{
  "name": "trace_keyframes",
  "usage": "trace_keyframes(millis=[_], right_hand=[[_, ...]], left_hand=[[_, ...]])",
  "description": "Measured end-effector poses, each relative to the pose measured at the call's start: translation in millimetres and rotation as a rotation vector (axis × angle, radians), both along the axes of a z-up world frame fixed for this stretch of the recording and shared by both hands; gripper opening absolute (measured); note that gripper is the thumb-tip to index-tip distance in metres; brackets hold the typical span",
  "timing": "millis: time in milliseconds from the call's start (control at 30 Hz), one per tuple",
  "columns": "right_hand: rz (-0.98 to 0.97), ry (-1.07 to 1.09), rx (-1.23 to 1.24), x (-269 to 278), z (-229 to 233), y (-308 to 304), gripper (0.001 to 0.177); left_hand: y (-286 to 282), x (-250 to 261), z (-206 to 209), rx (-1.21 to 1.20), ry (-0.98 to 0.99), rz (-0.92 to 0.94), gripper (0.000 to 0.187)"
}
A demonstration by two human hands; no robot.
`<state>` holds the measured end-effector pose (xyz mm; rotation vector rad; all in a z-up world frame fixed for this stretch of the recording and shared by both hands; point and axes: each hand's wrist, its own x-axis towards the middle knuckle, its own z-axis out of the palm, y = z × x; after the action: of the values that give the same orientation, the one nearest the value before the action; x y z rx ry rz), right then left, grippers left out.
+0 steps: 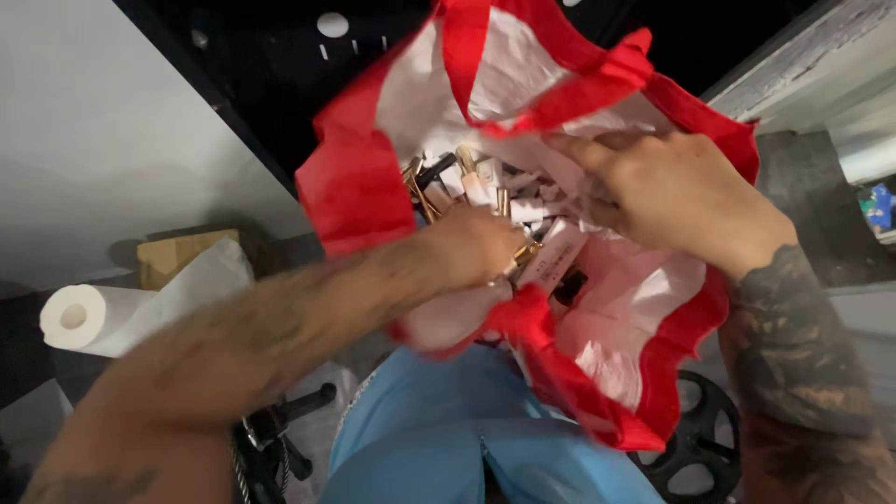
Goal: The person removes cosmetic bottles and a white box from a red shopping bag, wipes each bottle with a cloth, and places them on a black shelf. The person also places the white box on the shelf.
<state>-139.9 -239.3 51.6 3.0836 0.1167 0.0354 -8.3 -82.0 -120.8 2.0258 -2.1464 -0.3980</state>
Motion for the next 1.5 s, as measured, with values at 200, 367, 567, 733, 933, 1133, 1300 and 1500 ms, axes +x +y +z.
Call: trace_keyframes(millis=[200,367,567,733,933,1133,1300,1500], right_hand=[[-0.014,0.085,-0.104,1.3,5.0,14.6,0.057],[-0.095,0.161,-0.143,3.3,3.2,15.9,0.055],[-0.072,0.08,0.166,-0.5,5.0,0.1,0.037],[-0.284,-0.029,0.415,-14.6,15.8,-7.8,0.028],[-0.419,-0.345,0.906,-29.0,18.8,15.5,0.026],[-0.334,-0.585,1.111,-25.0,32.9,47.3,0.02],[0.067,-0.702,0.56,-4.3,18.7,66.6,0.022],[-0.08,-0.641,0.454,-19.1,13.8,54.7,0.02]], left_hand=[[-107.0,-23.3,-83.0,-0.002,-0.034,-0.069,0.023],[-100.5,-50.4,-112.0,-0.144,0.016,0.06,0.016],[-64.4,-21.3,-45.5,-0.357,0.358,0.164,0.059],[-6.4,-2.5,47.4,-0.51,0.867,0.522,0.06],[36.5,-4.6,129.9,-0.498,1.092,0.49,0.047],[55.4,-16.5,143.7,-0.644,0.924,0.369,0.051],[41.7,-18.7,135.9,-0.751,0.916,0.37,0.051],[50.6,-15.2,136.7,-0.915,0.777,0.479,0.048]])
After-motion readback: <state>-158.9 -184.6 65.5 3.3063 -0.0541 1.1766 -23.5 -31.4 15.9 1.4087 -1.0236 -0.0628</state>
